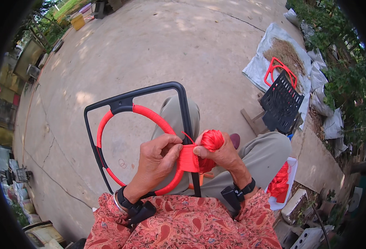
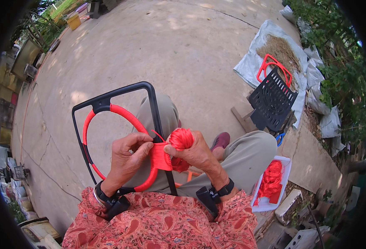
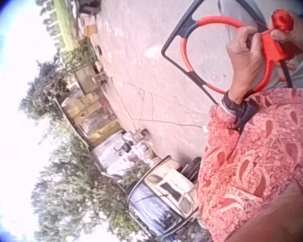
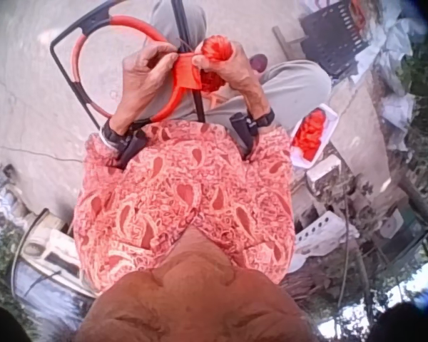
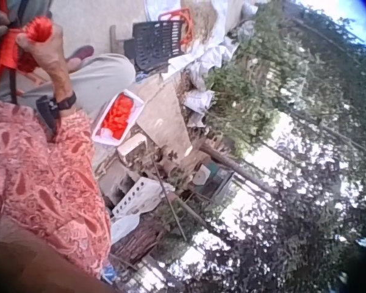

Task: The person is weaving a red plastic cord around a black circular and rectangular frame, likely a furniture component.

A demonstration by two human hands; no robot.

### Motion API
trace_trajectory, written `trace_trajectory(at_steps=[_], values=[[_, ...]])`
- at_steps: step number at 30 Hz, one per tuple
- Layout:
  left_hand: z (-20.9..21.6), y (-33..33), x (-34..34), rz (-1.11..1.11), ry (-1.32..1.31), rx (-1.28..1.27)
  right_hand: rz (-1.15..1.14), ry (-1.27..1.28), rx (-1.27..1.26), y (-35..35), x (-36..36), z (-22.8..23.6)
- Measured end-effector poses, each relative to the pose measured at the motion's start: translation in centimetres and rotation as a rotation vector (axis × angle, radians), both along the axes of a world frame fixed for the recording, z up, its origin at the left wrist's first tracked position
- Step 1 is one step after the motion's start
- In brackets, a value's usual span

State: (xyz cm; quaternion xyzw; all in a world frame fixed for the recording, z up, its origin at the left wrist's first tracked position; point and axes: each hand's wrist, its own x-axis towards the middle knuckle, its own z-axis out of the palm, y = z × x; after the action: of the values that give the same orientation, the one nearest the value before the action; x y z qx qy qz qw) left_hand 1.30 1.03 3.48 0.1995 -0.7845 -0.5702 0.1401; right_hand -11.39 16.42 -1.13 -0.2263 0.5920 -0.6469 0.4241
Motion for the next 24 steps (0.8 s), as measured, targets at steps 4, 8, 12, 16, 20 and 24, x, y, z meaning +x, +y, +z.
trace_trajectory(at_steps=[4, 8, 12, 16, 20, 24], values=[[0.1, -0.3, -0.9, -0.078, 0.022, -0.187, -0.015, 0.014, -0.008, -0.3, 0.1, 0.4], [0.5, -1.3, -1.5, -0.22, -0.059, -0.349, -0.024, 0.014, -0.003, -0.5, 0.1, 0.2], [1.2, -1.8, -2.4, -0.273, -0.108, -0.439, 0.007, 0.01, 0.032, -0.5, -0.1, -0.1], [1.3, -2.1, -3.2, -0.33, -0.178, -0.483, -0.043, -0.009, -0.009, -0.7, 0.1, -0.2], [1.0, -2.3, -3.4, -0.345, -0.179, -0.368, -0.035, 0.046, 0.007, -0.7, 0.0, -0.4], [1.3, -2.2, -3.3, -0.364, -0.209, -0.321, -0.043, 0.042, -0.008, -0.7, 0.1, -0.5]])
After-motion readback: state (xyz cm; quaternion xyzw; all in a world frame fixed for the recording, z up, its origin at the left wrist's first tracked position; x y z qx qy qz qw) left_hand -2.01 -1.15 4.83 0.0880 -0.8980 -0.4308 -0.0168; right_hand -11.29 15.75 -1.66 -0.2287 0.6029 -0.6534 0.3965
